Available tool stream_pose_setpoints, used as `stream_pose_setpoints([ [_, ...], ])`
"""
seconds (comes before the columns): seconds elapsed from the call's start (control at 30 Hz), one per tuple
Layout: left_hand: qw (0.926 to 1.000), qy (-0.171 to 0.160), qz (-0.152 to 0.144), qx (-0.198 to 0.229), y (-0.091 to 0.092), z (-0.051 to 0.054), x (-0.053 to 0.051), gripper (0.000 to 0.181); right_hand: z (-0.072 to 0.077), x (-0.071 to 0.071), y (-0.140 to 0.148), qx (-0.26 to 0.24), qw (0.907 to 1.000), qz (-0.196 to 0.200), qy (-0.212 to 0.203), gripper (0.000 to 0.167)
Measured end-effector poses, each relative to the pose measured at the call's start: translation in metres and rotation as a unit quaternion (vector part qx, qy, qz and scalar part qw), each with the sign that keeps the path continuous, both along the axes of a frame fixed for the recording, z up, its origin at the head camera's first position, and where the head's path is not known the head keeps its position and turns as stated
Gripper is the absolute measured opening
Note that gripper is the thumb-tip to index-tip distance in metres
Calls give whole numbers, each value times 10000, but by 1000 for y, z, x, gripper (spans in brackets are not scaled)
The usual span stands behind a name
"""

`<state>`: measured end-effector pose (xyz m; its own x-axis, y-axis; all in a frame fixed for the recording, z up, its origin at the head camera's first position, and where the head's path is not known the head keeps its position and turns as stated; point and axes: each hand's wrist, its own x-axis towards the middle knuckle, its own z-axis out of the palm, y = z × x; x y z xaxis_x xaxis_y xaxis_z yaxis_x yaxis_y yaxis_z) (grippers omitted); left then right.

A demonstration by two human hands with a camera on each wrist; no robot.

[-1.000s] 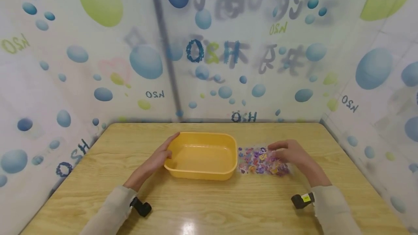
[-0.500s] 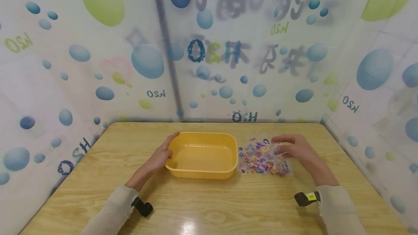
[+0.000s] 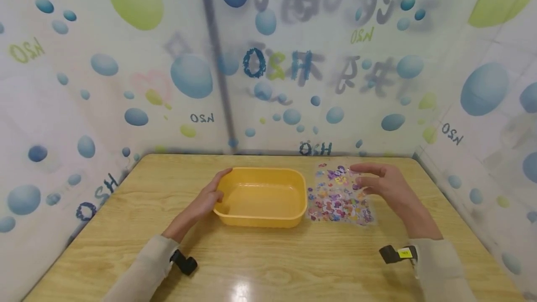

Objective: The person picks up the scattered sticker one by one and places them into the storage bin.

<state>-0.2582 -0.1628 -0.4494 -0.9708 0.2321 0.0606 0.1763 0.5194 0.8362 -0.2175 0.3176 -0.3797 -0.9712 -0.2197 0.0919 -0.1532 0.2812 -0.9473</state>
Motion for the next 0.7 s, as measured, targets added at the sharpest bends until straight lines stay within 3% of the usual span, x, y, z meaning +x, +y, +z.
stream_pose_setpoints([
  [0.4,9999,19,-112,-40,-3,-1,1,87,5,5,-12,258,9994,77,197,26],
  [0.7,9999,72,-91,-16,-3,0,0,88,12,8,-15,-210,9987,293,368,28],
])
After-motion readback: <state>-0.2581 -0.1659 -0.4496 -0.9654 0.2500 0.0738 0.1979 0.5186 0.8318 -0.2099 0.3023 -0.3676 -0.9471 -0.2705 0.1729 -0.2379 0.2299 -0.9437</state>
